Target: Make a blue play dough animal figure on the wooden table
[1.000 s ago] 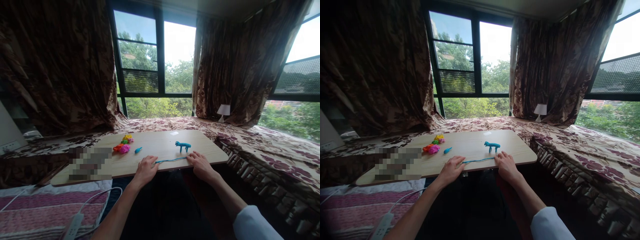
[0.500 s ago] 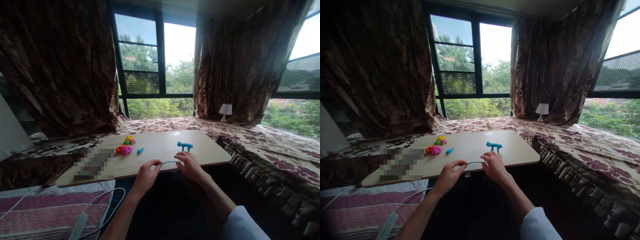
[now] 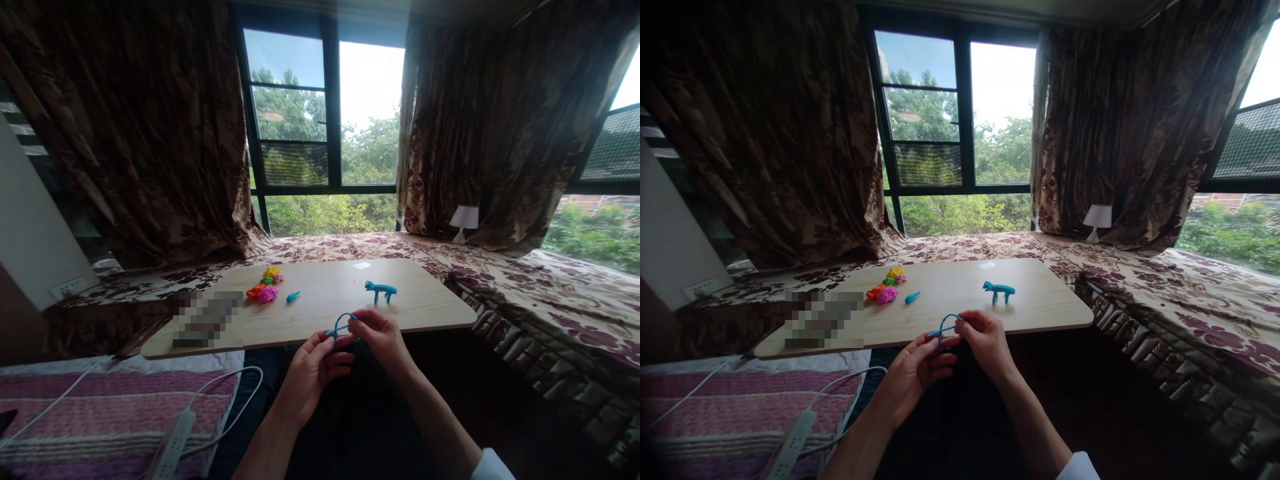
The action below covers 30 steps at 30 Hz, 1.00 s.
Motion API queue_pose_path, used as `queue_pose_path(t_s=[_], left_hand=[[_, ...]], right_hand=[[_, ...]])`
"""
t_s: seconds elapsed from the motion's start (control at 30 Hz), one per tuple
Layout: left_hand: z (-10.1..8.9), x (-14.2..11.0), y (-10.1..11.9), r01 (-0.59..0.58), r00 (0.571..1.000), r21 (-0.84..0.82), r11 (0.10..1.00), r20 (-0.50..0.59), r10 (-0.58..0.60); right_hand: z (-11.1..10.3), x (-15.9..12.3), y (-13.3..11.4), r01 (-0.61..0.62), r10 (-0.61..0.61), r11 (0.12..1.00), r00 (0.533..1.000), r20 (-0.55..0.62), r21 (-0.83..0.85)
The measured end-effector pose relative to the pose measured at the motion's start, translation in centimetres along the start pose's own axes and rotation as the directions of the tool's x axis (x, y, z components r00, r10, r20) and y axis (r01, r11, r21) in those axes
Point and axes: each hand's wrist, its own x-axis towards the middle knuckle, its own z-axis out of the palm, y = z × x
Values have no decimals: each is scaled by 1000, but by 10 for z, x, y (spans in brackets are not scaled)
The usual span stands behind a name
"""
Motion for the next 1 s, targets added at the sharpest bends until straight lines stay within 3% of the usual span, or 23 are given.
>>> queue_pose_path(t_s=[0.1, 0.2, 0.27, 0.4, 0.63, 0.77, 1.0], left_hand=[[-4, 0, -2, -8, 996, 12, 1000, -83, 9], [-6, 3, -7, -24, 986, 86, 996, -164, 38], [-6, 4, -9, -32, 983, 136, 990, -178, 56], [-1, -1, -6, -52, 988, 158, 986, -135, 73], [14, -12, 0, -139, 983, 280, 950, -79, 167], [13, -8, -5, -194, 973, 383, 903, -43, 227], [2, -5, -5, -210, 934, 510, 834, -147, 325]], right_hand=[[-1, -4, 6, 28, -28, 1000, 999, -43, -6], [1, -9, 10, 52, -50, 997, 998, 42, -57], [2, -12, 10, 72, -60, 989, 993, 97, -132], [3, -14, 11, 76, -62, 975, 995, 73, -207], [2, -15, 12, 37, -32, 992, 999, 44, -119], [3, -14, 10, -7, 7, 1000, 998, 57, -11], [-3, -18, 3, -61, 59, 998, 995, 80, 27]])
